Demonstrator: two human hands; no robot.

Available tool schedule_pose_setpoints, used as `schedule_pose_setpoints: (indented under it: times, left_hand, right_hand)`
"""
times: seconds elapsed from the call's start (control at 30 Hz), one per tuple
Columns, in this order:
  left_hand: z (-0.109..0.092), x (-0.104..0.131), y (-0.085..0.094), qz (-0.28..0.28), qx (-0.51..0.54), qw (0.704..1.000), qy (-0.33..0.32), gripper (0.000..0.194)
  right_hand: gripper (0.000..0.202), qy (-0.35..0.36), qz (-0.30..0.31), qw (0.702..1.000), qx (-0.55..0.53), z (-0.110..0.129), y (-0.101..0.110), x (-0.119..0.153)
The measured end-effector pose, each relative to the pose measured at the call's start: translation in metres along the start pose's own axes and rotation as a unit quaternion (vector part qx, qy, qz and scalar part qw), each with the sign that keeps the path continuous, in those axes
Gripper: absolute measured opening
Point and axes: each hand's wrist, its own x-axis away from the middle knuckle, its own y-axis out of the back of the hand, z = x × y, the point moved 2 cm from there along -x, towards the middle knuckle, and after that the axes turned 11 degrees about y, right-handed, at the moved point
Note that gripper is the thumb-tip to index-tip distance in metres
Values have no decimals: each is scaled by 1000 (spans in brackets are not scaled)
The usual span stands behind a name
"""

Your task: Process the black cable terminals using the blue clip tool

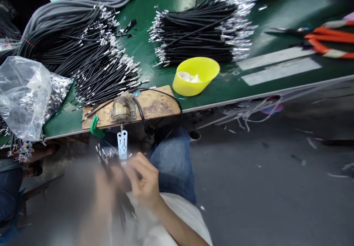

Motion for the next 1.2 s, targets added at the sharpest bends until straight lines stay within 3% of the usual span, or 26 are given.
schedule_pose_setpoints:
  times: [0.17,0.27,0.43,0.5,0.57,0.63,0.7,0.77,0.8,0.87,0.93,1.0,1.07,1.2]
  left_hand:
    - [-9,-3,5,35,-22,999,4,34]
    - [-12,-3,7,50,-45,998,15,32]
    - [-18,1,4,-29,-63,998,1,22]
    - [-21,3,0,-61,-54,997,-11,20]
    - [-22,4,-2,-85,-46,995,-18,19]
    - [-22,3,-2,-79,-45,996,-17,21]
    - [-21,1,1,-49,-46,998,-15,23]
    - [-22,-2,4,-27,-46,998,-16,20]
    - [-23,-3,6,-26,-46,998,-22,16]
    - [-27,-5,9,-24,-47,998,-41,7]
    - [-31,-5,10,-11,-49,996,-71,8]
    - [-33,-5,10,5,-60,993,-97,9]
    - [-32,-5,11,2,-79,991,-105,5]
    - [-27,-1,16,-32,-88,991,-94,12]
  right_hand:
    - [27,-162,69,963,-205,-18,5,0]
    - [21,-168,76,956,-227,-18,8,-5]
    - [22,-166,43,972,-158,-10,3,-9]
    - [23,-133,3,985,-107,-8,0,-7]
    - [20,-44,-39,998,-27,-4,-1,-7]
    - [20,50,-54,997,30,-2,1,-7]
    - [19,61,-30,998,-9,-3,4,-10]
    - [13,-33,12,988,-147,-6,4,-14]
    - [13,-103,28,966,-235,-7,3,-16]
    - [18,-236,48,887,-394,-8,-1,-19]
    - [25,-334,66,804,-487,-8,-6,-20]
    - [28,-392,84,762,-508,-10,-8,-22]
    - [30,-422,75,766,-478,-16,-6,-25]
    - [31,-411,-12,811,-416,-26,1,-43]
